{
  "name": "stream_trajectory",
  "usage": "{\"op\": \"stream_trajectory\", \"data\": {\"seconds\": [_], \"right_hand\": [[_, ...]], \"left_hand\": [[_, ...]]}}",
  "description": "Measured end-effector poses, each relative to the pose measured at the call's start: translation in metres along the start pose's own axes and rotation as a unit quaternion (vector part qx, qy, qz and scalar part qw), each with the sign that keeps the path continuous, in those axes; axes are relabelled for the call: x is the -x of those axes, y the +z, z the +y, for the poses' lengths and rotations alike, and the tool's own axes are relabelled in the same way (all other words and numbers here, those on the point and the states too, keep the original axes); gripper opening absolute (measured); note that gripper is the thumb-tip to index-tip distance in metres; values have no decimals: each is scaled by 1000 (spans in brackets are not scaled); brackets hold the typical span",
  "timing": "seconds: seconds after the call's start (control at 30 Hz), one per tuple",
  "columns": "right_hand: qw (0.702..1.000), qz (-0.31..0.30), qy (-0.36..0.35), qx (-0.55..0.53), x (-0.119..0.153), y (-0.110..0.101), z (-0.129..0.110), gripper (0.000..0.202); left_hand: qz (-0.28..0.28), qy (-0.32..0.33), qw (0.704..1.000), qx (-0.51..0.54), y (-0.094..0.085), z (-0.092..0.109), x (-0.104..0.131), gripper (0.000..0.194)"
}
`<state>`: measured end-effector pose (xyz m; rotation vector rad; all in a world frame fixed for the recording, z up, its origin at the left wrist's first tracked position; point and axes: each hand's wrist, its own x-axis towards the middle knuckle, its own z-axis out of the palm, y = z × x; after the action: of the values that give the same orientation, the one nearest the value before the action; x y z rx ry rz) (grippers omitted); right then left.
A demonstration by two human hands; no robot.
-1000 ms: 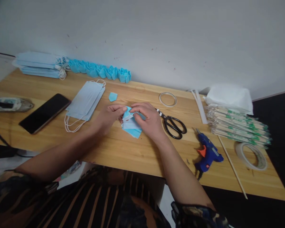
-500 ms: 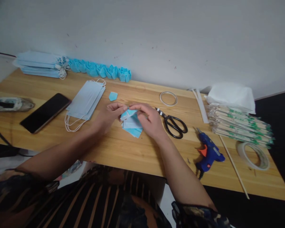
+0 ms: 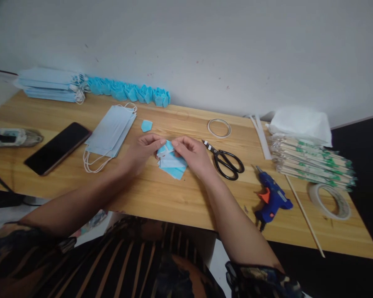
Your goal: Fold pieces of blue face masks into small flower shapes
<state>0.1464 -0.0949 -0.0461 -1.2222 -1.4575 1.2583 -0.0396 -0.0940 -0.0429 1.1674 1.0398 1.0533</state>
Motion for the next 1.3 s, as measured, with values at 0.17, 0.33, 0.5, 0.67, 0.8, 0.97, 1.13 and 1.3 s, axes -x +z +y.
{"op": "stream_trajectory", "data": {"seconds": [0.17,0.33,0.5,0.67,0.8,0.97,1.13,1.3], "right_hand": [[1000,10,-5,24,-1,1,-4,32],[997,54,-26,56,-2,-3,1,23],[989,58,-71,115,0,-3,2,16],[985,84,-125,86,4,-2,-3,23],[984,82,-145,66,7,-3,-7,26],[972,62,-161,161,8,2,-9,19],[962,68,-168,206,7,7,-6,10],[964,95,-167,185,6,7,-6,10]], "left_hand": [[-14,-12,1000,3,1,-2,0,26],[-39,-8,999,-28,3,-2,2,25],[-88,-27,994,-57,5,-5,1,21],[-68,-18,997,-25,3,-5,1,21],[-18,-1,999,33,1,-5,-1,24],[-9,0,997,75,0,-7,-2,21],[-16,-3,998,66,1,-7,-1,21],[-13,-15,999,41,1,-7,-1,23]]}}
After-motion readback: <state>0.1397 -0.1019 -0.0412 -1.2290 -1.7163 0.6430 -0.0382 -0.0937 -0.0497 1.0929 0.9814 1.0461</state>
